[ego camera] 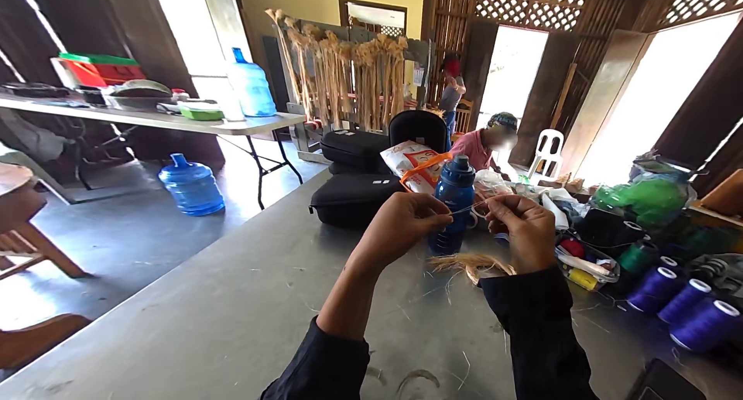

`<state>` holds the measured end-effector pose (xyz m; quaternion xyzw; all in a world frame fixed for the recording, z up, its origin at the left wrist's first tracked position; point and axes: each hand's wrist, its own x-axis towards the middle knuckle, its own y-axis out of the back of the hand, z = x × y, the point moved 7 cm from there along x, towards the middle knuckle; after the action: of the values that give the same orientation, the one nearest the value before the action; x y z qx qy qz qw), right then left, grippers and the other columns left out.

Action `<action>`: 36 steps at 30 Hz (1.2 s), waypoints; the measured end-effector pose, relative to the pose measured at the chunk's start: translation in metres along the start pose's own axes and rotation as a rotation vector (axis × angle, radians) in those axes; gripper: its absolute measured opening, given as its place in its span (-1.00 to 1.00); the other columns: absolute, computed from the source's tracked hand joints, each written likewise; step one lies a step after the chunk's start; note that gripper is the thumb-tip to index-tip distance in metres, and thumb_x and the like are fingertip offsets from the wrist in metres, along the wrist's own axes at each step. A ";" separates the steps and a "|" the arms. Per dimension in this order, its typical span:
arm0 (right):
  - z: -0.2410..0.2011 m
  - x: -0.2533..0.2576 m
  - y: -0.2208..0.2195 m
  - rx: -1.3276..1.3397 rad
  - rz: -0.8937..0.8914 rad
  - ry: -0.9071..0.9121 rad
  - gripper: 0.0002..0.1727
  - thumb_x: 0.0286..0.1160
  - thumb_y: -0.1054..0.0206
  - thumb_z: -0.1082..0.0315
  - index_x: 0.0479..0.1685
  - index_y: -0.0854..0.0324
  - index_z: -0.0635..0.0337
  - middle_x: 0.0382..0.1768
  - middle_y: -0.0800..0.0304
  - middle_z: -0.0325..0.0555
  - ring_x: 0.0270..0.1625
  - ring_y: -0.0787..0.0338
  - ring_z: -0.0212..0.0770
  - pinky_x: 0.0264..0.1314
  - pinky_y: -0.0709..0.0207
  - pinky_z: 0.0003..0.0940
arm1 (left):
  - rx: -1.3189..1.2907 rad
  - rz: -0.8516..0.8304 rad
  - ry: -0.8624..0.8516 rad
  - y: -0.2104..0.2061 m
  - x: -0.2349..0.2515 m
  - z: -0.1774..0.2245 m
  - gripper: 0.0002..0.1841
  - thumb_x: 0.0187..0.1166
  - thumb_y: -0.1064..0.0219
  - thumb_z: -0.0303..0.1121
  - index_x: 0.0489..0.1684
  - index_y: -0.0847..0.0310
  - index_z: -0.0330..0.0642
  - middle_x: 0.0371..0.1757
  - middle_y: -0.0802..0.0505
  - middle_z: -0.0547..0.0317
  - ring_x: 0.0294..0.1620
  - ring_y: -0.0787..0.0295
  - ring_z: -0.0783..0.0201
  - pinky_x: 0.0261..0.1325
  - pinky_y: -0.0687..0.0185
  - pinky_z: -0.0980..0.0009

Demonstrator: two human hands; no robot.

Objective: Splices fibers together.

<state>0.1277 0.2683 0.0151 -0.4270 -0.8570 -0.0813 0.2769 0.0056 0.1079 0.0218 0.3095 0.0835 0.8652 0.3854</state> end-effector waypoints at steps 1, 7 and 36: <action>-0.002 0.001 0.002 -0.035 0.016 0.024 -0.94 0.49 -0.41 0.59 -0.25 -0.79 0.31 -0.50 -0.83 -0.23 -0.58 -0.73 -0.47 -0.46 -0.67 -0.58 | -0.021 -0.033 0.048 -0.001 0.000 -0.003 -0.91 0.54 -0.45 -0.51 -0.11 -0.81 -0.27 -0.50 -0.82 0.24 -0.61 -0.58 0.53 -0.55 -0.42 0.64; -0.001 0.010 0.032 -0.148 0.167 0.152 -0.96 0.51 -0.41 0.54 -0.23 -0.77 0.31 -0.52 -0.80 -0.28 -0.57 -0.72 -0.54 -0.45 -0.66 -0.63 | -0.119 -0.107 0.174 0.008 -0.004 -0.012 -0.90 0.61 -0.34 -0.56 -0.12 -0.78 -0.32 -0.56 -0.80 0.22 -0.73 -0.43 0.60 -0.66 -0.26 0.72; 0.009 -0.014 -0.033 0.333 -0.078 -0.179 -0.84 0.61 -0.32 0.52 -0.02 -0.80 0.30 -0.20 -0.89 -0.12 -0.27 -0.83 -0.35 -0.18 -0.74 -0.46 | -0.339 0.088 0.056 -0.020 0.005 -0.010 -0.78 0.70 -0.26 -0.49 -0.33 -0.81 -0.29 -0.65 -0.67 0.27 -0.72 -0.35 0.56 -0.66 -0.20 0.69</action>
<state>0.1050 0.2417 0.0032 -0.3473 -0.8957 0.0895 0.2630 0.0090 0.1260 0.0086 0.2191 -0.0664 0.8914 0.3912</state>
